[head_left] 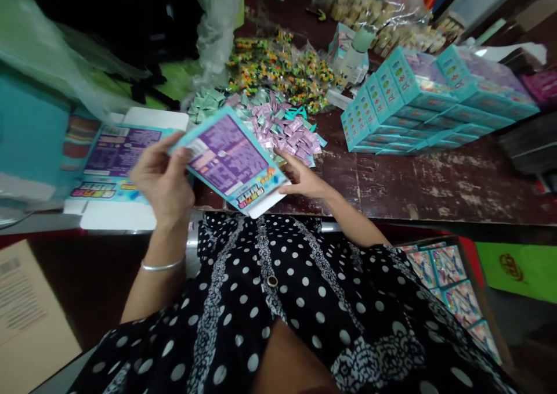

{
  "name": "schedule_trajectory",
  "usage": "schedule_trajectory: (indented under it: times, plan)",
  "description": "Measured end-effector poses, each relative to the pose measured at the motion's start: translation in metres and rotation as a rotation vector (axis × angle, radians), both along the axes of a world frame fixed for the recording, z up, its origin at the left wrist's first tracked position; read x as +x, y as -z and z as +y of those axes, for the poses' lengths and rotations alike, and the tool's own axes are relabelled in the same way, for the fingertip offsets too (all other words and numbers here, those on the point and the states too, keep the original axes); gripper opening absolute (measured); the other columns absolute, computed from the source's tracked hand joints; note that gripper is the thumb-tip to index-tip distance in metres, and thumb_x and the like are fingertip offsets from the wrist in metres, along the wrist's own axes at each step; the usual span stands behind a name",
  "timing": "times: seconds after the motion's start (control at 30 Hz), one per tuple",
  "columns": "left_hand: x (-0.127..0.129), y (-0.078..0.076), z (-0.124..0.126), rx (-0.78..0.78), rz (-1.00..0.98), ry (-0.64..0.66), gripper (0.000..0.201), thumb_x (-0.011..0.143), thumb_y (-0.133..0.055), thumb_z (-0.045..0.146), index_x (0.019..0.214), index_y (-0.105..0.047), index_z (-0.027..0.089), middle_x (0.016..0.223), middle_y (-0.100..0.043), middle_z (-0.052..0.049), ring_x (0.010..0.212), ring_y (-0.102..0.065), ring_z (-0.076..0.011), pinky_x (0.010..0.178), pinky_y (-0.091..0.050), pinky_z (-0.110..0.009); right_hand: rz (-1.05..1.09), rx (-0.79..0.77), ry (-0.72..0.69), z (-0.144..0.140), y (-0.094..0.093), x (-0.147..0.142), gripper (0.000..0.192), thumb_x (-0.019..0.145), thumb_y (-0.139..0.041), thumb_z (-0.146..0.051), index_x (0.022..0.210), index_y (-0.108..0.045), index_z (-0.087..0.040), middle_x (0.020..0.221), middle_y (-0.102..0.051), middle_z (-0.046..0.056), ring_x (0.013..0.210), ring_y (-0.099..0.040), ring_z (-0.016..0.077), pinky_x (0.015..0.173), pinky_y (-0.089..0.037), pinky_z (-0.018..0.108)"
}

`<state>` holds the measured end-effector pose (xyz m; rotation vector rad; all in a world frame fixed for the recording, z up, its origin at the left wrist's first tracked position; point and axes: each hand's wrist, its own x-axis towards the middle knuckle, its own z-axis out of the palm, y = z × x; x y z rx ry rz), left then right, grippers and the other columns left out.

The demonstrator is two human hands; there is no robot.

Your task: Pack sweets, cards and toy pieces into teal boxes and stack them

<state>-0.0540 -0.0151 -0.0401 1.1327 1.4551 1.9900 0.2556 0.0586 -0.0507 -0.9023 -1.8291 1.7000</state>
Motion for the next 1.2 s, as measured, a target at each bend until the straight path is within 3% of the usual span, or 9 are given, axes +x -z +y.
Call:
schedule_trajectory:
  times: [0.07,0.2,0.3,0.4,0.5,0.63,0.77,0.9,1.2]
  plan:
    - [-0.002,0.000,-0.001,0.045,-0.048,-0.056,0.025,0.097,-0.086,0.039,0.117,-0.079,0.026,0.121,-0.084,0.004,0.132,-0.075,-0.0268,0.106,-0.060,-0.049,0.086,-0.016,0.138,0.004,0.003,0.009,0.107,0.072,-0.100,-0.052,0.166,-0.055,-0.029,0.162,-0.063,0.014,0.140,-0.064,0.0342,0.116,-0.060,0.051]
    - [0.004,-0.007,-0.016,-0.166,0.215,0.190,0.069,0.089,-0.096,0.051,0.146,-0.068,0.026,0.149,-0.075,-0.006,0.151,-0.064,-0.0360,0.113,-0.056,-0.053,0.192,-0.028,0.466,0.014,0.002,0.026,0.076,0.077,-0.093,-0.066,0.137,-0.067,-0.026,0.134,-0.077,0.010,0.120,-0.071,0.0290,0.102,-0.064,0.045]
    - [0.009,-0.022,-0.028,-0.180,0.589,0.281,0.094,0.073,-0.107,0.057,0.155,-0.068,0.032,0.175,-0.058,-0.007,0.175,-0.031,-0.0470,0.133,-0.044,-0.063,0.159,-0.082,0.352,0.011,0.001,0.024,0.065,0.073,-0.098,-0.064,0.114,-0.068,-0.024,0.106,-0.078,0.003,0.095,-0.072,0.0203,0.083,-0.061,0.031]
    - [0.011,-0.033,-0.032,-0.124,0.666,0.397,0.093,0.075,-0.103,0.070,0.154,-0.071,0.033,0.179,-0.055,-0.005,0.174,-0.034,-0.0479,0.143,-0.031,-0.063,0.129,-0.192,0.147,0.003,0.004,0.010,0.063,0.071,-0.101,-0.063,0.102,-0.065,-0.022,0.094,-0.075,-0.001,0.080,-0.068,0.0145,0.069,-0.054,0.024]
    - [0.010,-0.027,-0.032,-0.052,0.333,0.334,0.089,0.088,-0.079,0.091,0.151,-0.073,0.029,0.168,-0.067,-0.007,0.164,-0.052,-0.0437,0.138,-0.039,-0.058,0.175,-0.266,0.162,-0.002,0.009,0.000,0.066,0.071,-0.102,-0.066,0.101,-0.063,-0.022,0.090,-0.074,-0.002,0.072,-0.066,0.0122,0.063,-0.051,0.022]
    - [0.007,-0.007,-0.029,-0.105,-0.244,0.245,0.086,0.102,-0.047,0.097,0.111,-0.083,0.020,0.126,-0.086,-0.010,0.133,-0.077,-0.0344,0.120,-0.056,-0.052,0.210,-0.308,0.240,-0.004,0.018,0.000,0.066,0.071,-0.103,-0.063,0.105,-0.063,-0.023,0.087,-0.075,-0.003,0.068,-0.067,0.0129,0.060,-0.053,0.023]
    - [0.002,0.013,-0.030,-0.083,-0.393,0.176,0.078,0.098,-0.060,0.096,0.094,-0.082,0.021,0.106,-0.087,-0.010,0.118,-0.080,-0.0313,0.117,-0.061,-0.048,0.222,-0.301,0.272,-0.009,0.026,0.001,0.058,0.075,-0.100,-0.062,0.102,-0.065,-0.025,0.084,-0.074,-0.003,0.067,-0.066,0.0140,0.061,-0.054,0.025]
    - [0.001,0.034,-0.045,-0.223,-0.497,0.434,0.086,0.087,-0.070,0.101,0.104,-0.087,0.018,0.122,-0.087,-0.017,0.129,-0.079,-0.0407,0.109,-0.068,-0.052,0.164,-0.328,0.330,-0.017,0.033,0.001,0.056,0.074,-0.097,-0.063,0.105,-0.067,-0.027,0.089,-0.076,0.001,0.074,-0.069,0.0185,0.066,-0.060,0.032]
    - [0.000,0.057,-0.071,-0.203,-0.568,0.563,0.067,0.064,-0.111,0.065,0.112,-0.092,0.024,0.136,-0.084,-0.015,0.139,-0.074,-0.0445,0.120,-0.060,-0.060,0.104,-0.343,0.382,-0.023,0.044,-0.004,0.059,0.070,-0.091,-0.064,0.109,-0.066,-0.027,0.097,-0.081,0.006,0.105,-0.081,0.0307,0.079,-0.068,0.041]
